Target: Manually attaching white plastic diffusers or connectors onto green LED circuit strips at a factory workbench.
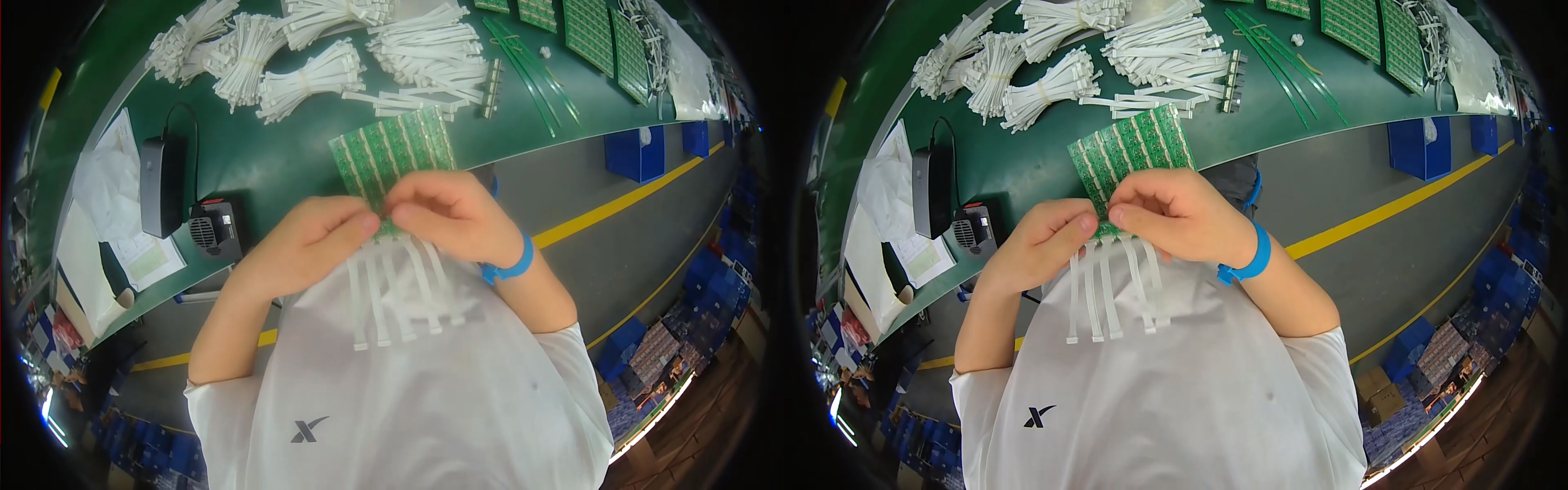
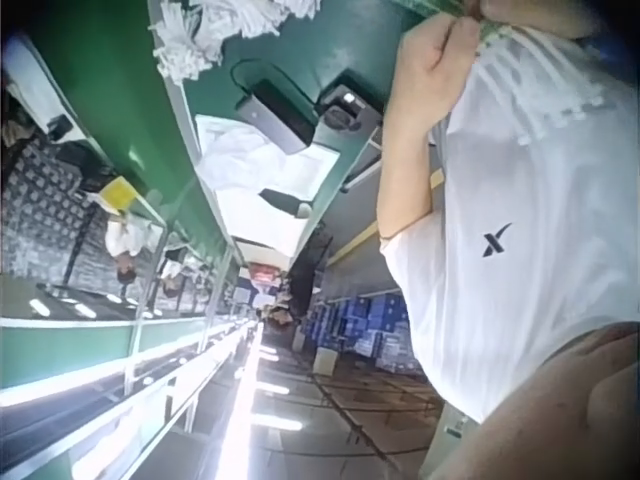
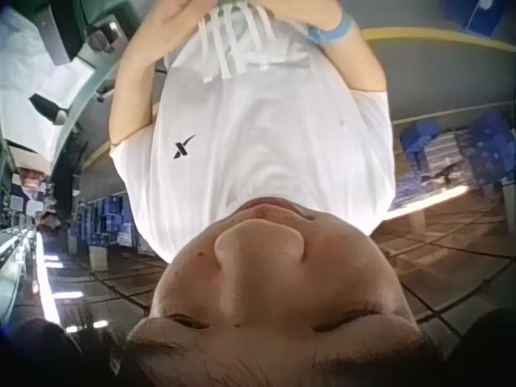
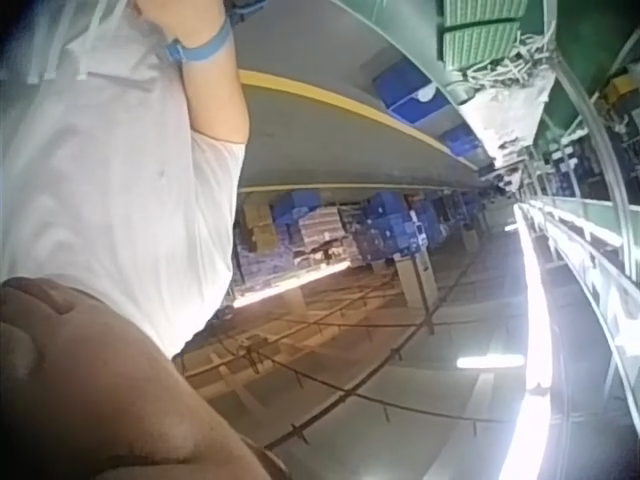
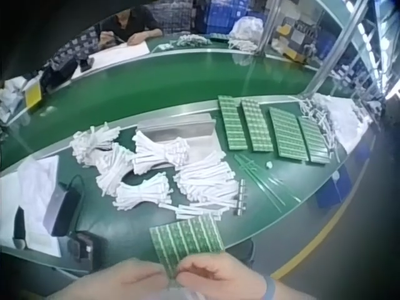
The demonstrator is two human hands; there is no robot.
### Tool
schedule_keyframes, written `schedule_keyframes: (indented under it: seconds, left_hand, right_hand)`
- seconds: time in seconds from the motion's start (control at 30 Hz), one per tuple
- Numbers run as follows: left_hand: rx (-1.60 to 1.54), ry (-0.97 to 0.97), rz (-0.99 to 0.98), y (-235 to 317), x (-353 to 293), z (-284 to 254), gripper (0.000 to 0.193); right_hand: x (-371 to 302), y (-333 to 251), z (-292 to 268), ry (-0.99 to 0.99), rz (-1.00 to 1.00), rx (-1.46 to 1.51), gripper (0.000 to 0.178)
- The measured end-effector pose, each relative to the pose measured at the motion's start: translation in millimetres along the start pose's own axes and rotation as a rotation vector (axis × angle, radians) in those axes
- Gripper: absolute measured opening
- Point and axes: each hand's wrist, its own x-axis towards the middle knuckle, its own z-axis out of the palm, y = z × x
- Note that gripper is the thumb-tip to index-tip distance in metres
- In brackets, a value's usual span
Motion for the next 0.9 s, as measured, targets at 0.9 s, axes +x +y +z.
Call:
schedule_keyframes:
  seconds: [0.9]
  left_hand:
    - [-0.081, -0.065, 0.061, -25, -5, -17, 0.030]
  right_hand:
    - [19, 7, 21, -0.177, -0.067, -0.464, 0.036]
